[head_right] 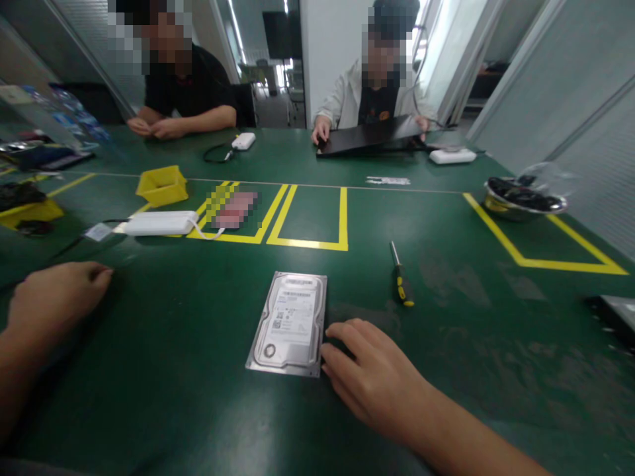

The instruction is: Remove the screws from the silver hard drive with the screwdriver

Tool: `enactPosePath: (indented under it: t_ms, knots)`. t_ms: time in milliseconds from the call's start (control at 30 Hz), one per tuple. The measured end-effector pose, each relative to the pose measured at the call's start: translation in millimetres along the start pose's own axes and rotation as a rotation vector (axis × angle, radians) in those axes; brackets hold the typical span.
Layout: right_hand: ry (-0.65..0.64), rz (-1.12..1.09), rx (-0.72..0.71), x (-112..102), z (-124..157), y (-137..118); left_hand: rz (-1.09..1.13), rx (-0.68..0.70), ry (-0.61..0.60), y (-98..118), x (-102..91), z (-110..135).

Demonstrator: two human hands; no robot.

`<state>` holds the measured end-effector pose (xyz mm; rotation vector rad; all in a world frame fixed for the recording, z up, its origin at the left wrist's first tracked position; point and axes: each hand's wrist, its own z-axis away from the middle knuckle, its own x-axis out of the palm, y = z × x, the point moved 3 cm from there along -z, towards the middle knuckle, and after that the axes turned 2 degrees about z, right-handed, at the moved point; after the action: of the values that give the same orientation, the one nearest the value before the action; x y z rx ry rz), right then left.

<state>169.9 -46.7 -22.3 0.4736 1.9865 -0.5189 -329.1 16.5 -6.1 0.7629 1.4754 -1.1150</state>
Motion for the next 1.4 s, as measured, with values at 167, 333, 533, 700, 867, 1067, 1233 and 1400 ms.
enactPosePath:
  t_ms: [167, 333, 533, 700, 867, 1067, 1233, 1400]
  knots:
    - [-0.007, -0.001, 0.001, -0.7, 0.2, 0.1, 0.01, -0.031, -0.011, 6.8, -0.9, 4.2]
    - [0.008, -0.008, -0.002, -2.2, -1.5, -0.3, 0.059, 0.006, 0.15, 17.4, -8.0, 10.8]
    - [0.025, -0.014, -0.009, -2.2, -0.6, 0.8, 0.242, 0.176, 0.232, 68.6, -41.2, 18.5]
    - [0.006, -0.027, 0.005, -1.1, 1.5, 1.9, 0.633, 0.423, 0.137, 142.9, -67.8, 45.9]
    - [-0.009, -0.039, 0.012, -1.6, 0.2, 2.5, 0.92, 0.86, 0.075, 217.7, -91.4, 90.0]
    - [0.02, -0.011, 0.012, -4.5, 1.2, 4.6, 0.953, 1.162, 0.076, 268.8, -98.5, 113.7]
    - [0.019, -0.011, 0.01, -6.6, 2.8, 4.7, 0.958, 1.238, 0.018, 282.9, -90.1, 110.7]
    - [0.012, -0.014, 0.004, -6.5, 2.7, 4.4, 0.828, 1.315, -0.028, 290.5, -85.2, 106.2]
